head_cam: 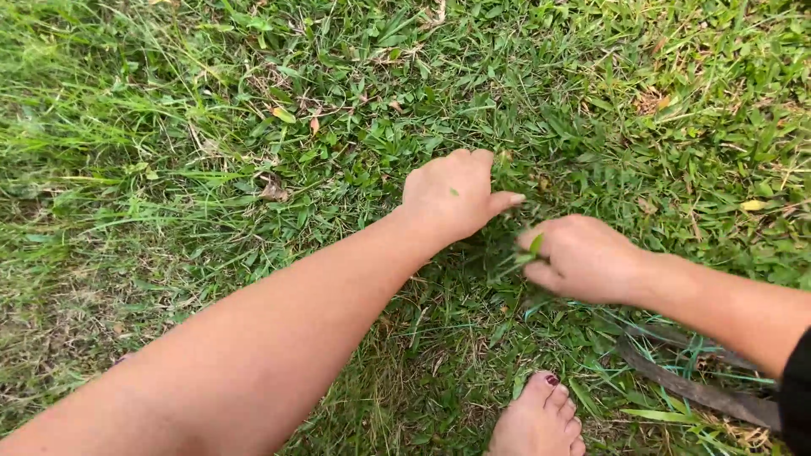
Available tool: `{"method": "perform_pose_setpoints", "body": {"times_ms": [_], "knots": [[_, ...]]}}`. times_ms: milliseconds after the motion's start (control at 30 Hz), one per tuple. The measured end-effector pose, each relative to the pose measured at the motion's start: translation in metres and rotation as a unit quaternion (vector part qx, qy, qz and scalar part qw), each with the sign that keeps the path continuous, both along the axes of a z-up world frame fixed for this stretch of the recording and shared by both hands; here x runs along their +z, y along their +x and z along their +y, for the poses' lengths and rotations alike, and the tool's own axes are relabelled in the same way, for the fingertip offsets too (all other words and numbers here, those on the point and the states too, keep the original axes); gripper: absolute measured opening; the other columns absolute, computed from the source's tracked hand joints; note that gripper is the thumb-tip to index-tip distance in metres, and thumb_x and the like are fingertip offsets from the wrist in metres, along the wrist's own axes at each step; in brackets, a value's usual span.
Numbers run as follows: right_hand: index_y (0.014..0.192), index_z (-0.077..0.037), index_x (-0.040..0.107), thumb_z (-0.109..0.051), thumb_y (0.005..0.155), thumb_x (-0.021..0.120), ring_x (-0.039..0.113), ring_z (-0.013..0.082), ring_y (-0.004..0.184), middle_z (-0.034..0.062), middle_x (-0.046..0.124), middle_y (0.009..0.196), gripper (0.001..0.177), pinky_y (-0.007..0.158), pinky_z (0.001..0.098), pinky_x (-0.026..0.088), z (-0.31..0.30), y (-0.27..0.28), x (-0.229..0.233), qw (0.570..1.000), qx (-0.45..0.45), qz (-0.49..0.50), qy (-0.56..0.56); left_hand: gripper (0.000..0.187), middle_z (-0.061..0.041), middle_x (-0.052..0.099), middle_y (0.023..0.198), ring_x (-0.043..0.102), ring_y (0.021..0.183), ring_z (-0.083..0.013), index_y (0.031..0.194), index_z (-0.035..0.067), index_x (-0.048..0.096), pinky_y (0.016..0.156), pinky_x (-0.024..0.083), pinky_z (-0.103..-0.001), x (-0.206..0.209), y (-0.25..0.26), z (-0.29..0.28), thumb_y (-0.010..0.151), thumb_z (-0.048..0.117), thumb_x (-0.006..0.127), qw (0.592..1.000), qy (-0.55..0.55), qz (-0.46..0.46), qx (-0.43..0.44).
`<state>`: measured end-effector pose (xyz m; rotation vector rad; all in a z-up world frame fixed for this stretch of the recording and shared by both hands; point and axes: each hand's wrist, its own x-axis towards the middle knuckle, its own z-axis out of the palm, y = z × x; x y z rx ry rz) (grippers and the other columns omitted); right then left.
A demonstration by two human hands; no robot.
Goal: Pulling weeds and unwanted grass from a lawn by hand
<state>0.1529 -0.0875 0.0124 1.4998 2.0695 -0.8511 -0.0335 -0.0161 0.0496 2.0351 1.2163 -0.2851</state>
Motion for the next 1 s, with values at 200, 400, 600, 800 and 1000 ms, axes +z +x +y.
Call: {"method": "perform_pose_setpoints", "body": {"times_ms": [200,400,600,800,1000], "knots": [[0.093,-0.012,0.075,-0.042,0.103,0.048,0.077,0.0190,0.080,0.0067,0.073,0.081,0.041,0.076,0.0357,0.067,0.030,0.003,0.039,0.996,-0.021,-0.080,-0.012,0.027,-0.007,0.071,0.084,0.076,0.089,-0.0297,0.093,0.007,0.075,0.075,0.063,-0.050,-0.105,0.030,-0.015,0.097,0.030,0.062,0.983,0.075,0.111,-0.127],[0.093,-0.008,0.076,-0.047,0.098,0.052,0.078,0.0273,0.088,0.0092,0.076,0.086,0.046,0.083,0.0446,0.064,0.037,0.036,-0.024,0.991,0.046,-0.111,0.052,0.029,-0.011,0.077,0.087,0.076,0.092,-0.0318,0.091,0.007,0.078,0.081,0.061,-0.056,-0.080,0.024,-0.027,0.095,0.026,0.058,0.989,0.028,0.087,-0.117],[0.089,-0.011,0.078,-0.030,0.097,0.059,0.078,0.0165,0.075,0.0064,0.075,0.078,0.028,0.072,0.0320,0.068,0.001,0.032,-0.008,0.996,0.039,-0.081,0.029,0.033,-0.013,0.072,0.087,0.075,0.088,-0.0327,0.095,0.005,0.075,0.081,0.062,-0.051,-0.003,0.000,-0.057,0.100,0.030,0.055,0.994,-0.081,-0.055,-0.046],[0.076,-0.005,0.077,-0.038,0.092,0.062,0.080,0.0298,0.080,0.0146,0.078,0.081,0.040,0.071,0.0426,0.066,-0.023,0.008,0.030,0.998,-0.035,0.032,-0.047,0.035,-0.014,0.069,0.096,0.073,0.100,-0.0353,0.106,0.004,0.072,0.087,0.059,-0.054,-0.028,-0.015,-0.043,0.099,0.036,0.058,0.999,-0.048,0.010,0.010],[0.116,-0.006,0.071,-0.067,0.097,0.047,0.080,0.0231,0.099,0.0128,0.079,0.100,0.068,0.084,0.0393,0.067,0.039,0.030,0.047,0.976,0.004,-0.216,0.014,0.059,-0.018,0.064,0.115,0.070,0.109,-0.0389,0.125,-0.002,0.059,0.092,0.057,-0.058,-0.030,0.035,-0.026,0.095,0.048,0.069,0.997,0.055,0.024,-0.041]]}}
